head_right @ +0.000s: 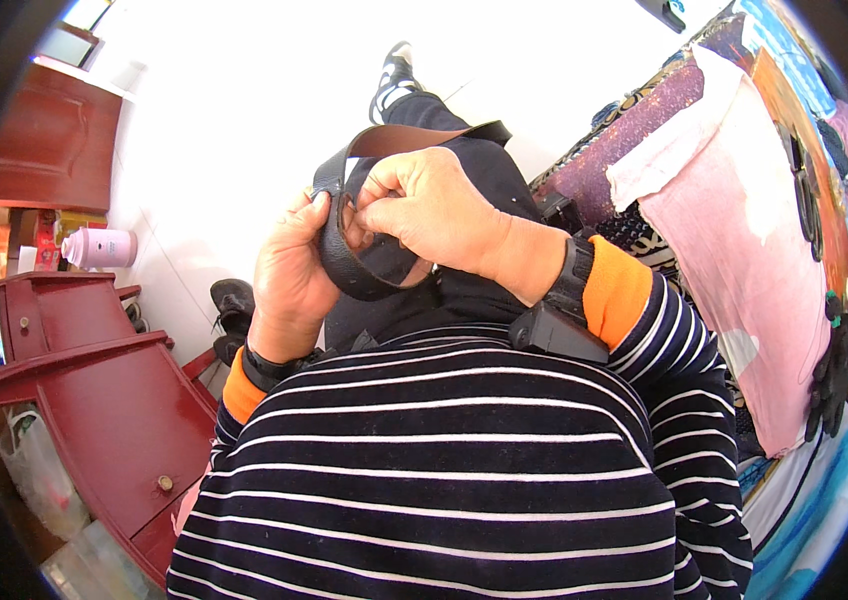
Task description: The person sits on the floor and repairs a black leather belt. They use scissors to trim the belt end, then use a needle and thread to sew the belt loop, repeatedly pulling the thread through the leather.
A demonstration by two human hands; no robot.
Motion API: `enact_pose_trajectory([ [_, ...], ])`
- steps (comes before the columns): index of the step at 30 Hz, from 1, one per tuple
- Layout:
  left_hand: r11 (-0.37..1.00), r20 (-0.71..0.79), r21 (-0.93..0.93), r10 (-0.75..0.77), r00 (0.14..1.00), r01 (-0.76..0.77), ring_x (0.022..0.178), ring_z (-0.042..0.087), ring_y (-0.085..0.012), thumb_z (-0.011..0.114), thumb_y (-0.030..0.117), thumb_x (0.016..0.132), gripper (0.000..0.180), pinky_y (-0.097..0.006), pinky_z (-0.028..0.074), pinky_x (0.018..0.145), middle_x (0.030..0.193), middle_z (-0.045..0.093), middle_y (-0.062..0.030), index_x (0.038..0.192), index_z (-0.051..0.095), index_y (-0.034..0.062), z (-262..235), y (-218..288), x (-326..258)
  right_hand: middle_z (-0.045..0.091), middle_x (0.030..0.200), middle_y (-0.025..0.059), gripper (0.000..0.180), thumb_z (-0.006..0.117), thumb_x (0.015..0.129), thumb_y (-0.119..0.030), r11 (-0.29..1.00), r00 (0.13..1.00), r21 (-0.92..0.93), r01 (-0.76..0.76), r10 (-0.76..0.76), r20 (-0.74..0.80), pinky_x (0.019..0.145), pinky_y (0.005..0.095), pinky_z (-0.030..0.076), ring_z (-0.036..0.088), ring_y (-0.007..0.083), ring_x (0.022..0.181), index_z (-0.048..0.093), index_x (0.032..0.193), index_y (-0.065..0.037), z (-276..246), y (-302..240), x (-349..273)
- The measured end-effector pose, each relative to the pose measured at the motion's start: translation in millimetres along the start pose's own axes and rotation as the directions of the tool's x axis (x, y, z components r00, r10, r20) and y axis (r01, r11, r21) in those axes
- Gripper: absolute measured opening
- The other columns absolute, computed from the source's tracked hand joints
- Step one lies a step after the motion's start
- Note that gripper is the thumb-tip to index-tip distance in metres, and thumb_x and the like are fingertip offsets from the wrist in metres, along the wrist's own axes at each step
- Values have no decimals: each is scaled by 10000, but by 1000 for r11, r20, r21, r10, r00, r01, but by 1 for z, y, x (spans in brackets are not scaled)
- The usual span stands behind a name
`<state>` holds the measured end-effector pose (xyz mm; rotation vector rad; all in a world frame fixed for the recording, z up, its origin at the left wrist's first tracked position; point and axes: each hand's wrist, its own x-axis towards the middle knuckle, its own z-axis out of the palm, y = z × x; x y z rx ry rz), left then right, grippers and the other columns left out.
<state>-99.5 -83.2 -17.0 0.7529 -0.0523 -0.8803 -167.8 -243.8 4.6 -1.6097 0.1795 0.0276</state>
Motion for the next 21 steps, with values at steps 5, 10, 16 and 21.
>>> enact_pose_trajectory([
  [5,997,11,-78,-3,1000,3,670,475,-188,512,149,966,119,-346,419,704,761,527,-72,936,522,34,-9,0,2,598,663,6,47,643,809,-45,999,998,-4,-51,51,-22,527,206,453,555,60,575,658,793,-4,-20,-10,-8],
  [10,994,66,-105,8,998,-1,662,453,-183,519,157,969,131,-344,399,681,755,524,-81,925,517,33,-11,2,4,591,725,10,101,620,888,-90,987,1000,161,4,0,-26,543,215,477,537,65,565,637,900,8,-47,-18,-25],
  [16,989,62,-150,-3,998,12,652,454,-188,517,134,971,110,-334,398,650,755,532,-97,932,519,31,-11,4,4,447,693,16,127,498,961,-84,906,889,163,391,-327,-319,638,297,466,485,145,619,508,1050,6,-118,-57,-51],
  [21,988,79,-153,-17,997,28,653,464,-195,509,110,967,87,-339,401,650,745,526,-100,937,517,28,-13,5,5,623,905,128,193,462,987,-98,777,641,-110,620,-582,-500,950,321,468,602,200,874,586,1000,50,-208,-105,-79],
])
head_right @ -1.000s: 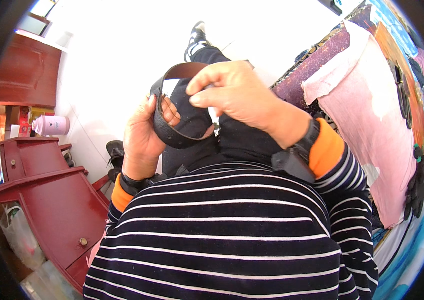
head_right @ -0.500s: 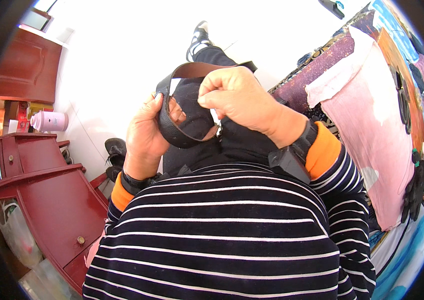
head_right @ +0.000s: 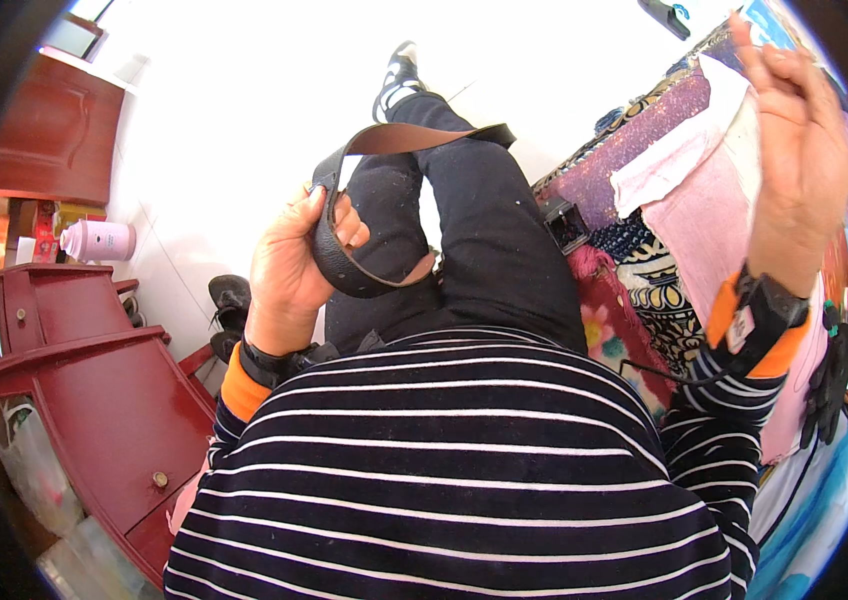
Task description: The person sits on the floor and repairs a black leather belt. They use scissors to trim the belt end, then use a needle and thread to sew the belt loop, repeatedly pulling the thread through the leather.
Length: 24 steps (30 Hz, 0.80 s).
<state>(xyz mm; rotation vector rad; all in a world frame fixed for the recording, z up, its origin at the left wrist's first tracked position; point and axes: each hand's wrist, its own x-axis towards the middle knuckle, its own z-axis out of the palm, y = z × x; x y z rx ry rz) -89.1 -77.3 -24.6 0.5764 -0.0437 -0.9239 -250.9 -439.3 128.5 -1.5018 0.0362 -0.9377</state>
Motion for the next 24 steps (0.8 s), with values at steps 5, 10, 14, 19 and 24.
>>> enact_pose_trajectory([
  [5,1000,-26,9,9,1000,-9,643,477,-201,502,78,954,65,-343,412,642,730,515,-98,943,515,15,1,1,1,643,1200,130,237,462,1003,-162,129,925,-969,212,-345,156,992,339,450,600,228,1139,620,1116,-25,-57,-5,8],
  [10,991,-1,133,4,1000,-4,585,505,-202,497,62,948,69,-344,434,609,705,537,-99,939,532,2,3,-1,0,656,1151,102,249,481,1000,-196,-223,947,-951,212,-193,257,945,311,459,619,225,1093,594,1179,-66,-117,-8,23],
  [14,986,-39,169,12,999,-5,571,533,-200,499,56,946,82,-341,448,601,694,563,-103,942,550,-7,4,-4,-2,655,1113,127,250,478,999,-194,-296,936,-918,264,-150,317,917,312,461,623,247,1073,588,1179,-61,-142,0,24],
  [19,972,8,229,43,999,-44,635,634,-148,538,17,925,77,-261,545,601,792,650,-92,969,592,-17,9,-5,-6,651,1145,107,274,477,998,-204,-206,962,-962,178,-170,214,922,316,477,631,232,1066,576,1214,-68,-144,1,38],
  [24,971,99,220,72,992,-92,666,649,-126,562,14,919,85,-248,554,619,843,675,-91,989,600,-14,18,-2,-13,676,1027,87,263,536,968,-193,46,976,-999,27,-217,17,870,262,470,637,164,949,627,1166,-46,-111,4,50],
])
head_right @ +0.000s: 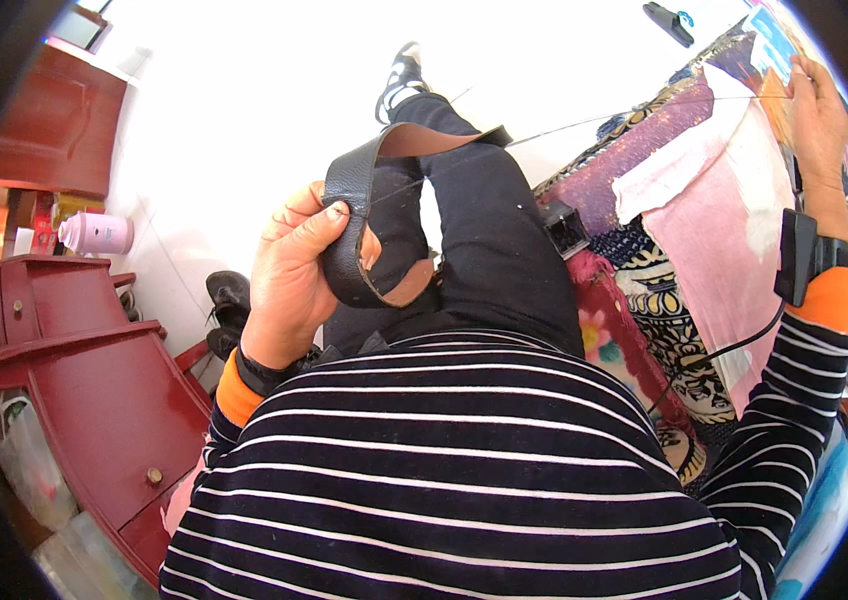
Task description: The person sits on the floor and repairs a black leather belt. They use scissors to trim the belt end, then use a needle and thread to sew the belt loop, repeatedly pulling the thread through the leather.
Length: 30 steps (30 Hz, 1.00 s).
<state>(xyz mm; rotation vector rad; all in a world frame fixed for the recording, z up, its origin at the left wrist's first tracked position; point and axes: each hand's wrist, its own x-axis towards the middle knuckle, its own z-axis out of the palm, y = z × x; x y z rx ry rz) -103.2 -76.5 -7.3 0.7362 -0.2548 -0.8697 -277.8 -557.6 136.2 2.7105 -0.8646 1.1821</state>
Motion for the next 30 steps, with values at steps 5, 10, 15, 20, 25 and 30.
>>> enact_pose_trajectory([
  [5,998,26,25,65,998,-66,668,653,-125,568,20,921,114,-239,557,610,847,677,-85,1023,604,-14,14,15,-9,654,865,26,267,519,924,-70,706,953,673,-221,8,304,705,217,456,636,99,805,606,1172,-23,25,-117,-57],
  [10,980,7,98,173,985,-173,707,649,-142,555,31,925,188,-234,542,644,912,667,-103,1100,586,-33,27,29,-20,592,853,18,130,564,872,31,400,879,880,-255,-284,384,575,208,428,594,69,698,622,981,-9,7,-255,-119],
  [15,959,27,121,253,967,-255,828,633,-103,555,22,927,185,-236,531,744,987,673,-83,1097,604,-32,33,31,-25,501,717,14,201,701,731,37,427,716,904,26,-639,281,540,223,360,431,74,583,640,919,3,-15,-315,-118],
  [20,927,59,206,310,949,-315,878,623,-92,554,28,926,193,-236,511,804,1018,675,-91,1097,608,-43,30,29,-25,501,690,-1,159,708,741,-6,480,685,874,80,-663,301,525,234,365,448,78,584,626,878,-15,0,-335,-128],
  [25,960,55,68,268,962,-272,875,630,-101,542,34,930,194,-248,515,808,988,680,-98,1090,602,-58,25,32,-21,523,683,-8,6,602,856,-9,275,610,793,-543,-520,598,563,252,449,463,83,531,603,852,-4,8,-321,-128],
  [30,985,-90,22,174,981,-173,621,592,-178,492,91,965,120,-282,484,600,739,622,-121,1016,542,-5,16,36,-14,526,671,8,42,574,911,-21,-312,708,648,-695,-459,538,627,270,487,456,63,537,598,913,14,13,-299,-126],
])
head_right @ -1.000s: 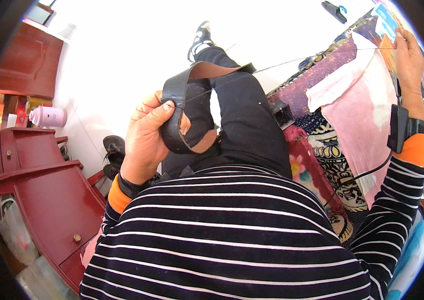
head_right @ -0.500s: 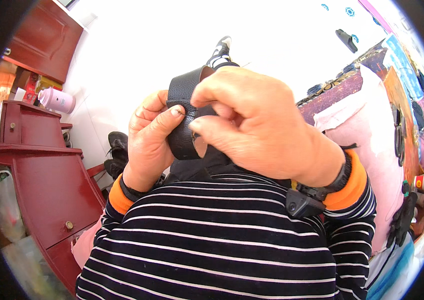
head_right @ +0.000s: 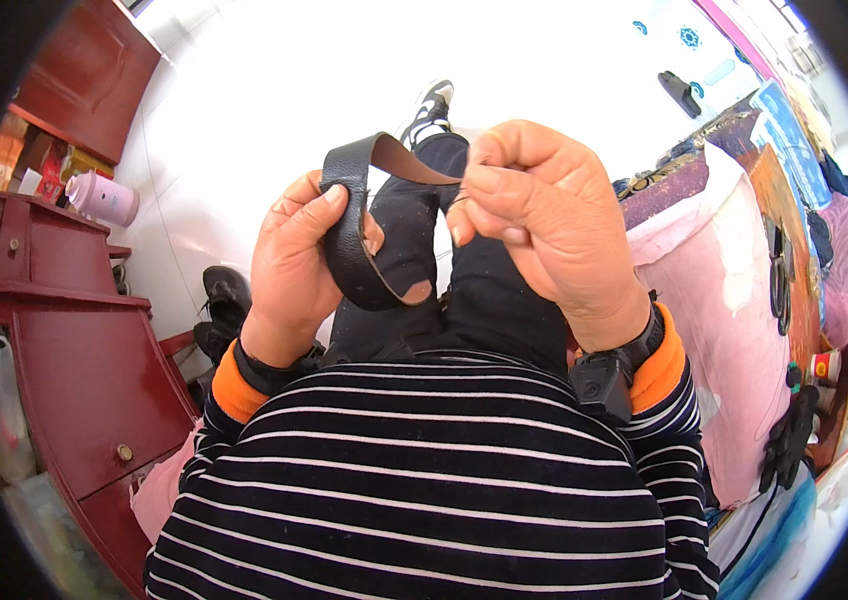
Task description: The person sits on the floor and repairs a black leather belt. They use scissors to trim the belt end, then use a needle and thread to sew the belt loop, repeatedly pulling the thread through the leather.
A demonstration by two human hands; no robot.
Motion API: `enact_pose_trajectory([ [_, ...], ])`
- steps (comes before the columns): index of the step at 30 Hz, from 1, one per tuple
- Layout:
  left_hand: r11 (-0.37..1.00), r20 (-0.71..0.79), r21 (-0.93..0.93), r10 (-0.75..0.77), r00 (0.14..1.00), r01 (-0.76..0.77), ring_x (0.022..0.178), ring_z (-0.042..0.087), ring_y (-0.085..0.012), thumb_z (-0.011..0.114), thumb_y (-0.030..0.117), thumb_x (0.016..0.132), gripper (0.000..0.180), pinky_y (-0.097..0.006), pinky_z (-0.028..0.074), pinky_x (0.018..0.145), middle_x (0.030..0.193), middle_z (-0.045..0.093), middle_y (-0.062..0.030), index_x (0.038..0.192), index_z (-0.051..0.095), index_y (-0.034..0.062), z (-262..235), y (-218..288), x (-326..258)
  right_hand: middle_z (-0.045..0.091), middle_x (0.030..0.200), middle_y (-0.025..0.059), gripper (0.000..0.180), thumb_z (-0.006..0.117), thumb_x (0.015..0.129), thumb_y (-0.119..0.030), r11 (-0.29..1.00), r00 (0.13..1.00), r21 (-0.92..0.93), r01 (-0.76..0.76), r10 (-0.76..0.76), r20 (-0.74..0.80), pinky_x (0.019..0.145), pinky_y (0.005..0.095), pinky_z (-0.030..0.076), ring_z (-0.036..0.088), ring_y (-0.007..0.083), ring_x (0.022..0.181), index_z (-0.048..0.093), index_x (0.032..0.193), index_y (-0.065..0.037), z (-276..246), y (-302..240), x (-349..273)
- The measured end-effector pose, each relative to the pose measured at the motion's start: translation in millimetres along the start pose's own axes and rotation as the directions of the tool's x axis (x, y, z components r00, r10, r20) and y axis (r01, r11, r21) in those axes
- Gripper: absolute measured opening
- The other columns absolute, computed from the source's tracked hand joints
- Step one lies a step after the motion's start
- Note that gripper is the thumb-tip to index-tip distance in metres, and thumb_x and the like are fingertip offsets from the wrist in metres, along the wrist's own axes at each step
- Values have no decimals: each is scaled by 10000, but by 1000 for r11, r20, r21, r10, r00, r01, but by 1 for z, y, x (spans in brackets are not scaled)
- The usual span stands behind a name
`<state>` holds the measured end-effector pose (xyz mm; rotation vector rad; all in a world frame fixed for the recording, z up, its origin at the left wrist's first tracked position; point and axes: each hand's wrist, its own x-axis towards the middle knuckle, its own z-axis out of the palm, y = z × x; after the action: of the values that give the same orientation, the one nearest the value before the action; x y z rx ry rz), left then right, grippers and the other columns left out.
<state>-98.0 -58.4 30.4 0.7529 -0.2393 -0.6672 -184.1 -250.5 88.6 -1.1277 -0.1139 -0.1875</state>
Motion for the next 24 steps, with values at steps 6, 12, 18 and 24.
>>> enact_pose_trajectory([
  [6,999,47,-52,7,999,-5,704,606,-242,476,109,970,133,-350,491,715,741,611,-146,1002,533,-7,-12,2,7,486,612,-14,52,582,921,-34,991,987,-85,98,-108,-117,663,298,489,406,54,512,603,892,3,-18,-7,-12],
  [12,996,27,-80,33,999,-31,888,635,-290,457,156,992,186,-424,521,866,868,629,-137,1023,532,-12,-13,6,7,489,607,-11,51,591,915,-29,998,982,-36,57,-62,-181,663,299,494,410,55,505,607,885,9,-25,-7,-21],
  [18,952,45,-302,58,997,-42,1008,618,-340,432,134,998,238,-451,502,956,1016,612,-231,1044,526,-81,-22,4,14,481,602,-12,72,598,912,-44,995,984,-87,-57,42,-171,666,311,508,406,58,500,604,873,17,-28,6,-23],
  [24,876,50,-479,97,994,-61,1026,609,-372,445,103,992,280,-448,506,975,1147,525,-358,1070,475,-164,-40,4,23,477,611,-13,82,576,916,-48,998,974,15,-63,65,-216,668,313,508,398,60,496,602,871,16,-36,7,-23],
])
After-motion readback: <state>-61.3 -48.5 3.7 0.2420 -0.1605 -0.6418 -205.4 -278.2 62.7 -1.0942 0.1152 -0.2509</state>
